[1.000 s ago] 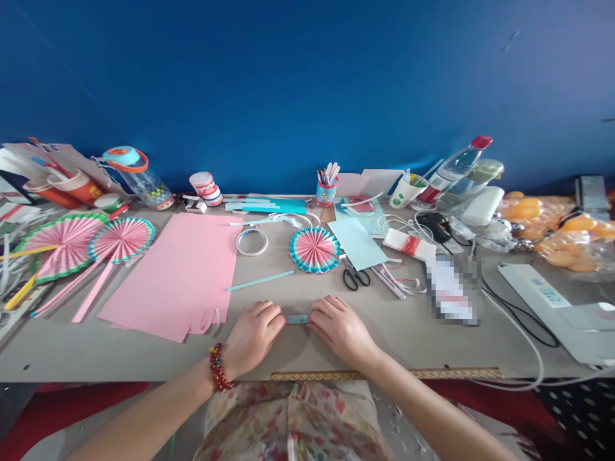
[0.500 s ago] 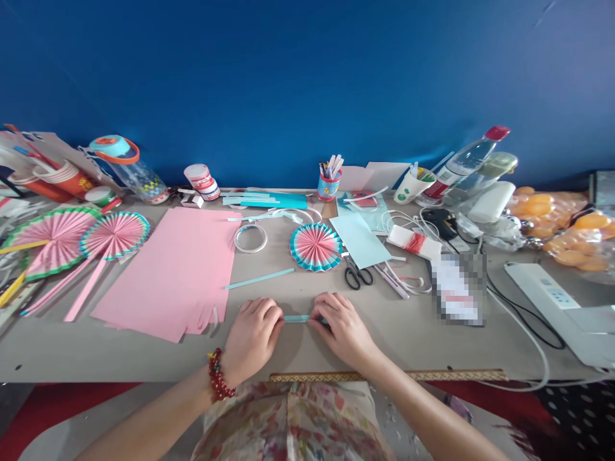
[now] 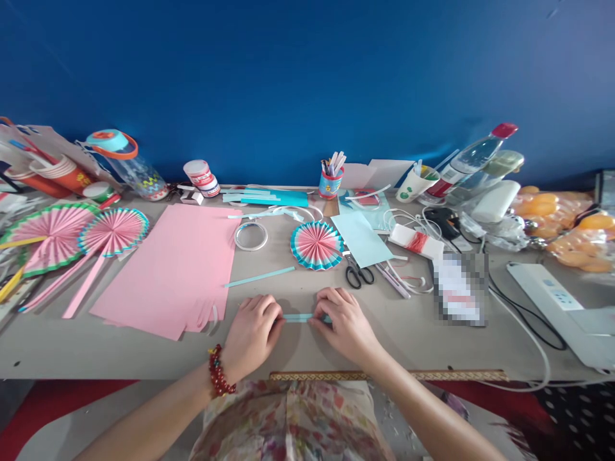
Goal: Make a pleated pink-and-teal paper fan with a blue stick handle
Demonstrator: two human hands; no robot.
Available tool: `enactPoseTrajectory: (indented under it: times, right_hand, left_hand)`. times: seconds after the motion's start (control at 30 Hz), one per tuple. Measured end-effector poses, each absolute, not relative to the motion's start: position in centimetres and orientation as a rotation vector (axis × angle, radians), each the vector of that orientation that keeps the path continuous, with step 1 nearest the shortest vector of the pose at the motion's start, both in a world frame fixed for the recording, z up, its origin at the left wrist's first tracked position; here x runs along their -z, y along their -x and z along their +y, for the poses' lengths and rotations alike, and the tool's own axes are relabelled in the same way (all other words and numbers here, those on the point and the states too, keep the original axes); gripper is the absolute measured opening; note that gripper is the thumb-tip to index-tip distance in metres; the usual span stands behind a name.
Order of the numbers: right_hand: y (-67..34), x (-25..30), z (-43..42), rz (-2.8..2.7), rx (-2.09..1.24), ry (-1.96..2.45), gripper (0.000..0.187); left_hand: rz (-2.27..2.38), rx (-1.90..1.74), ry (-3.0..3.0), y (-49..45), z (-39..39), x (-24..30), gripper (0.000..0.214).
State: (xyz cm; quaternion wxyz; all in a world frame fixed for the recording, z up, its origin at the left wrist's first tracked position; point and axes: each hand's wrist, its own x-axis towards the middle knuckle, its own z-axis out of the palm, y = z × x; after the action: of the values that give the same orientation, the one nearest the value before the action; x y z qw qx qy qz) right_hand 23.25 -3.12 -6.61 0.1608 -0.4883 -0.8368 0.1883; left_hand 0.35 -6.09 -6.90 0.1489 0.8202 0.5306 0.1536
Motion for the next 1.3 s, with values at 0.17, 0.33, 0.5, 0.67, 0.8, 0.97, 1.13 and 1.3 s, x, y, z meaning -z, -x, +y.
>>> enactPoseTrajectory:
  times: [0.17,0.33,0.5,0.67,0.8,0.97,1.13,1.3]
  right_hand:
    - [-23.4,6.5,-3.1,-2.401,-0.548,1.392,0.015]
    - [-23.3,6.5,-3.0,-2.439,-0.474,1.382,0.013]
    - [-23.2,6.2,-2.9,-2.47,-0.477,1.388,0.014]
    - [-23.2,6.3,-3.0,-2.457,-0.474,1.409,0.015]
    - [-23.6,6.7,-3.1,-2.409,-0.462,1.412,0.016]
    - [-24.6,6.9,-3.5,-2.365,-0.501,1.381,0.01]
    - [-25.4,6.9,-3.6,-2.354,-0.46,1.414,0.012]
    - [-25.6,6.9,-3.5,-2.366,-0.455,1.415,0.012]
  left_hand:
    - [1.53,-0.45,-2.363,-0.4,-6.0,6.8,0.009]
    - [1.53,-0.442,-2.382,-0.5,-5.9,6.7,0.009]
    - [1.542,-0.406,-2.373,-0.5,-5.9,6.6,0.009]
    - [1.537,-0.38,-2.39,-0.5,-5.8,6.5,0.008]
    - [1.529,-0.382,-2.394,-0.5,-5.5,6.5,0.01]
    - [1.527,-0.394,-2.388,-0.5,-5.5,6.5,0.009]
    - [1.517,-0.407,-2.391,-0.4,-5.5,6.6,0.01]
    - [1.505,-0.413,-2.404,-0.3,-5.4,6.6,0.01]
